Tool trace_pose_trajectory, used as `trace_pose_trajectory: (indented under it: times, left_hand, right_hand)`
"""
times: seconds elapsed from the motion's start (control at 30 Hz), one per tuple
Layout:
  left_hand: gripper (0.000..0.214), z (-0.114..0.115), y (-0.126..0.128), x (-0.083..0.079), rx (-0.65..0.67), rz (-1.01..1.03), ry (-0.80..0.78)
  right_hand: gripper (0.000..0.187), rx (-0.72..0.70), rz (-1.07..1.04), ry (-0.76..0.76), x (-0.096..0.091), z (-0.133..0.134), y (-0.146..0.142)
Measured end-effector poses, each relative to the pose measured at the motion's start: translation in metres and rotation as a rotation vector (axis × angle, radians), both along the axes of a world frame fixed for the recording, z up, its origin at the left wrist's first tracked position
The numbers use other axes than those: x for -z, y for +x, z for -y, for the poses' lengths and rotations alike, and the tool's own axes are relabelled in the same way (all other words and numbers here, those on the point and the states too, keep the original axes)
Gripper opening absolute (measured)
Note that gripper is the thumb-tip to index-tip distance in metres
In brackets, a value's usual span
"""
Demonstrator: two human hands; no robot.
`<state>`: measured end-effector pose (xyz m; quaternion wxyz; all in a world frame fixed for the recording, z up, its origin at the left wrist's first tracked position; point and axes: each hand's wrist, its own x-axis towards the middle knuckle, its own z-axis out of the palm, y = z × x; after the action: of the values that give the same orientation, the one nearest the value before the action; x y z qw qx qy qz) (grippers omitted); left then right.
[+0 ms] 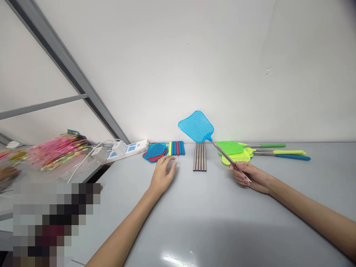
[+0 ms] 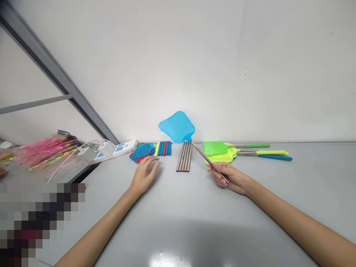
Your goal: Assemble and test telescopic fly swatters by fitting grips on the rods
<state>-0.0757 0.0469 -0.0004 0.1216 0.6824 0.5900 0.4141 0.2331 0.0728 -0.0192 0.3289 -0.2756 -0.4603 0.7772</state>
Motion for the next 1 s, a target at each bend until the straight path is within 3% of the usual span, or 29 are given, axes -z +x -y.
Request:
trace_pose_trajectory:
  times: [0.2, 0.33, 0.6, 0.77, 1.0]
  left_hand:
    - [0.031, -0.001, 0.006, 0.007, 0.119, -0.304, 0.057]
    - [0.034, -0.002, 0.006, 0.01, 0.114, -0.47, 0.071]
    - [0.04, -0.006, 0.009, 0.013, 0.12, -0.568, 0.062]
    - [0.039, -0.022, 0.017, 0.014, 0.093, -0.634, 0.062]
    - [0.031, -0.042, 0.025, 0.017, 0.04, -0.605, 0.077]
  right_hand:
    - [0.022, 0.013, -0.067, 0.051, 0.001, 0.003, -0.005]
    - [0.014, -0.031, -0.11, 0.065, 0.0, 0.007, -0.008]
    - [0.005, -0.063, -0.035, 0.104, -0.005, 0.01, -0.009]
    - [0.011, -0.06, 0.057, 0.16, -0.004, 0.011, -0.01]
    - [0.011, -0.057, 0.03, 0.164, -0.004, 0.01, -0.01]
